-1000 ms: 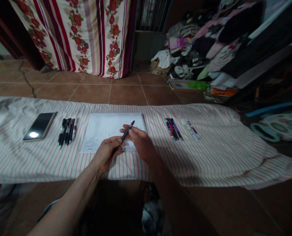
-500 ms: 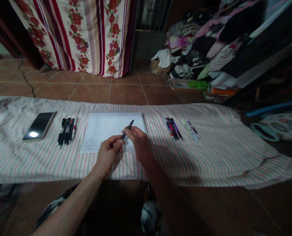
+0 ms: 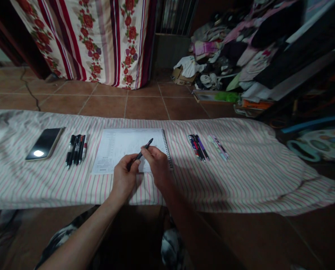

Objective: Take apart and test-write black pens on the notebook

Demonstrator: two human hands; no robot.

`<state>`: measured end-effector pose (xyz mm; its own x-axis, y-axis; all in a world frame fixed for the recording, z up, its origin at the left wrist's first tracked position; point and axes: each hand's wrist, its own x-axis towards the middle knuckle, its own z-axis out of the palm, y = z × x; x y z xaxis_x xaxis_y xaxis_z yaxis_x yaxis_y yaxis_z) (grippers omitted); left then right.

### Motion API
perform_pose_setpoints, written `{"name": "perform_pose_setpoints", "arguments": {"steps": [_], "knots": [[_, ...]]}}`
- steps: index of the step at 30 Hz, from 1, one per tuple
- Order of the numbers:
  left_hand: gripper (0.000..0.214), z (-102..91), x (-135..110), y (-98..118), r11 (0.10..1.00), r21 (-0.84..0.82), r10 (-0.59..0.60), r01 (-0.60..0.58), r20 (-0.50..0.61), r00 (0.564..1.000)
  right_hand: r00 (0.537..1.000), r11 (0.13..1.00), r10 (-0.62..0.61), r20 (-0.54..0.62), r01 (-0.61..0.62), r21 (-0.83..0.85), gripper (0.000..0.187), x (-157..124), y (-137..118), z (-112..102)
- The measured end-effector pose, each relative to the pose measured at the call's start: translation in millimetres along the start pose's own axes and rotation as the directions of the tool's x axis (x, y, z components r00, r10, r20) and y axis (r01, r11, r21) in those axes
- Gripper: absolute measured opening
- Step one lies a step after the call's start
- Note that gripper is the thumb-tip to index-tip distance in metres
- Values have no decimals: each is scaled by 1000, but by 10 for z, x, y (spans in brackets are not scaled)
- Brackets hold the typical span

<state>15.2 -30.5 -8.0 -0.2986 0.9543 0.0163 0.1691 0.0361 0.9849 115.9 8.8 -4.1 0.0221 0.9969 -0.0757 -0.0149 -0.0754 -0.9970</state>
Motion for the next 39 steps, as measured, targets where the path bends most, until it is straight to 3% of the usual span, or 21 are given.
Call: {"name": "perform_pose_setpoints", "arguments": {"steps": [3,7,15,22,24,27,30,34,39], "knots": [[24,8,-13,-18,998,42,37,-38,6,999,999,998,19,-40,-21,-58,24,-8,1,6],[31,14,-51,9,997,25,69,-70,23,997,998,998,53,-14,-53,21,25,-19,6,1],[25,20,-24,-37,989,51,137,-136,-17,990,998,992,44,38,-48,113,20,-56,-54,-8],[20,13,-24,-21,988,84,138,-132,-71,988,999,997,43,-3,-42,69,24,-75,-18,35],[19,-2,-19,25,993,62,108,-103,-78,991,999,996,34,30,-36,82,24,-68,-19,37],[23,-21,-6,90,999,-48,-28,25,-76,997,997,997,23,72,-29,71,26,-43,-30,5],[28,-27,1,115,985,-110,-139,130,-74,988,999,991,2,49,-8,136,35,-2,-22,-55],[32,-13,-5,82,966,-180,-189,183,-18,982,998,976,-50,37,41,213,35,52,4,-117],[34,-7,-6,46,948,-225,-227,228,27,973,998,974,-23,56,10,225,28,54,-43,-139]]}}
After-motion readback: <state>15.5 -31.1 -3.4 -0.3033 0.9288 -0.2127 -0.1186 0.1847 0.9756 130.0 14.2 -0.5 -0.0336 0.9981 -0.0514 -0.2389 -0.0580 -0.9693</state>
